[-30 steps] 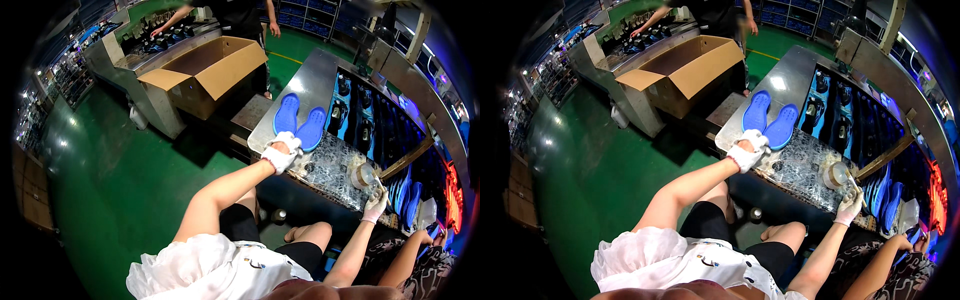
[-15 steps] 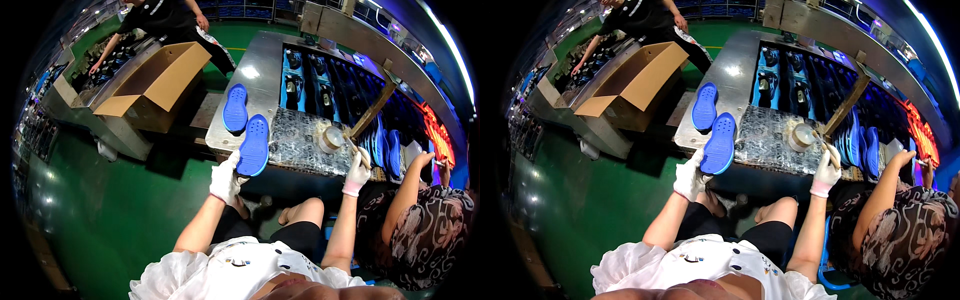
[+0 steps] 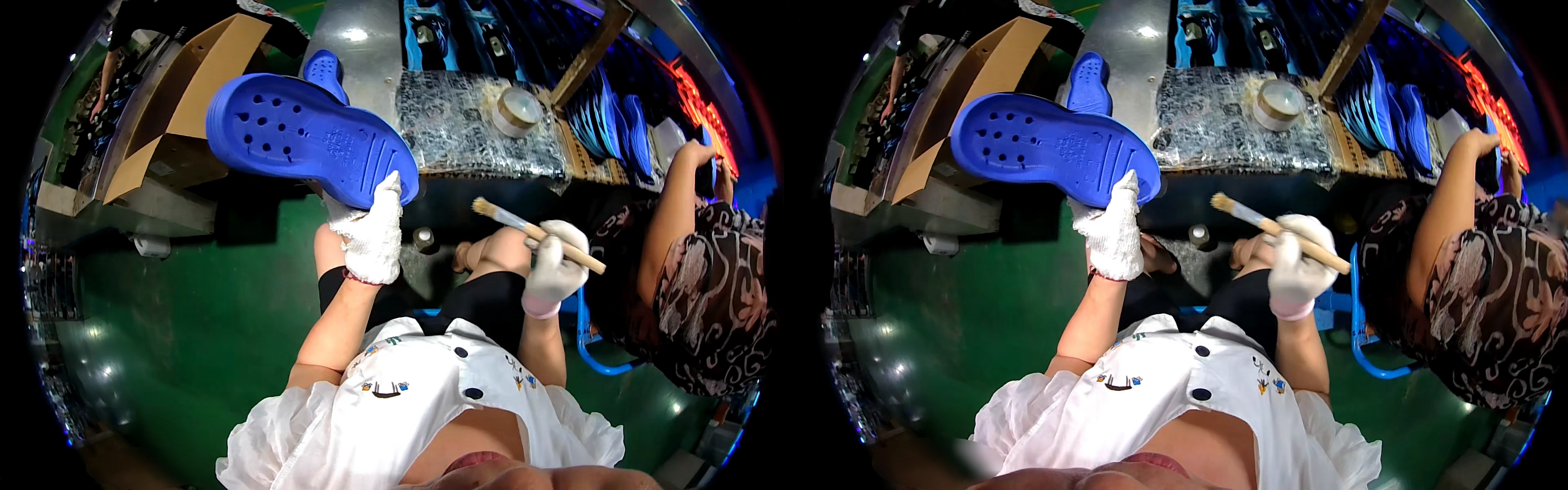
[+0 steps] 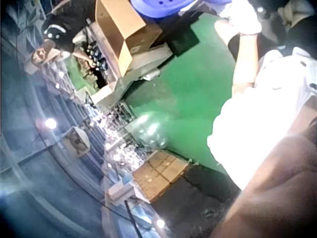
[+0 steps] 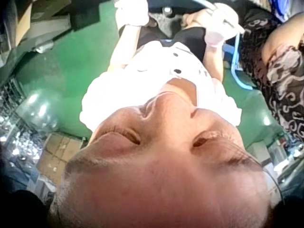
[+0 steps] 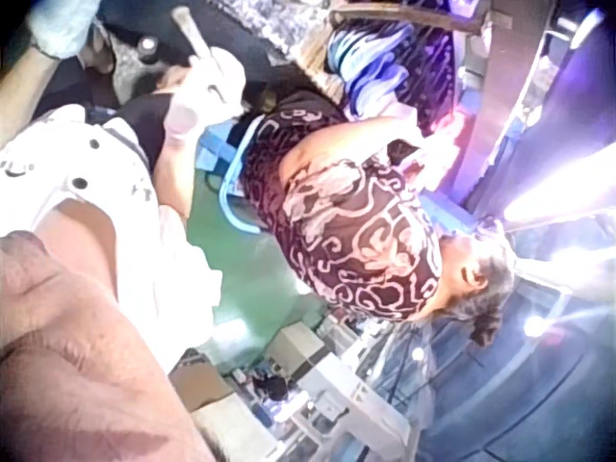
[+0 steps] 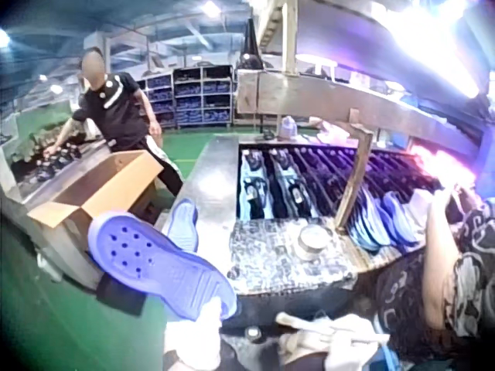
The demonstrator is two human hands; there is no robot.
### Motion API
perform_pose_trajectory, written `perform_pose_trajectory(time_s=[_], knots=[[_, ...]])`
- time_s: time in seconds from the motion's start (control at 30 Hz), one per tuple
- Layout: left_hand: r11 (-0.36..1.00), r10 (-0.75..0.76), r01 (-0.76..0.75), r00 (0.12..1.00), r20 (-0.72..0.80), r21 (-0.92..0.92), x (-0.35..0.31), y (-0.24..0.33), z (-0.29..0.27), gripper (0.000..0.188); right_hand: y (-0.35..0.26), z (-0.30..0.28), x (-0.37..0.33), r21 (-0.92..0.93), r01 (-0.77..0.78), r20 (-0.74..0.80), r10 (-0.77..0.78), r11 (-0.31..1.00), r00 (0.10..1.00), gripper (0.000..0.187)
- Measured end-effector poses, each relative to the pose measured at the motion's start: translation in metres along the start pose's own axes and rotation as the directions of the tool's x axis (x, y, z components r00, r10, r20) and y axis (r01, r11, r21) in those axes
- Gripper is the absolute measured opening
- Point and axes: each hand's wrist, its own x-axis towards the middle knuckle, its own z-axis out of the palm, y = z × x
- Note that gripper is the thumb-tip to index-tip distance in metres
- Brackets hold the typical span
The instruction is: The person uses a brush to apply a substance along the edges of blue shoe soles at a factory workstation while other shoes move along a conveyor belt.
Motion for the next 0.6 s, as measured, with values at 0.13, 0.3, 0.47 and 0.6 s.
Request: perform_pose_trajectory(time_s=[0.13, 0.3, 0.47, 0.6], knots=[[0.990, 0.109, -0.109, 0.994, 0.015, 0.089, -0.015, 0.000, 0.000, 0.054, -0.006, 0.016, 0.002, -0.109, 0.217, 0.199, -0.192, 0.970, 0.961, 0.018], [0.985, 0.048, -0.069, 0.990, 0.135, 0.158, -0.028, 0.010, -0.002, 0.036, -0.016, 0.037, 0.009, -0.133, 0.386, 0.316, -0.330, 0.913, 0.889, 0.017], [0.928, 0.294, -0.312, 0.949, 0.114, 0.205, -0.022, -0.012, -0.008, 0.031, -0.016, 0.031, 0.012, -0.234, 0.492, 0.374, -0.389, 0.839, 0.842, 0.015], [0.985, 0.103, -0.122, 0.983, 0.152, 0.121, -0.028, -0.003, -0.001, 0.036, -0.021, 0.036, 0.016, -0.193, 0.421, 0.369, -0.332, 0.887, 0.868, 0.014]])
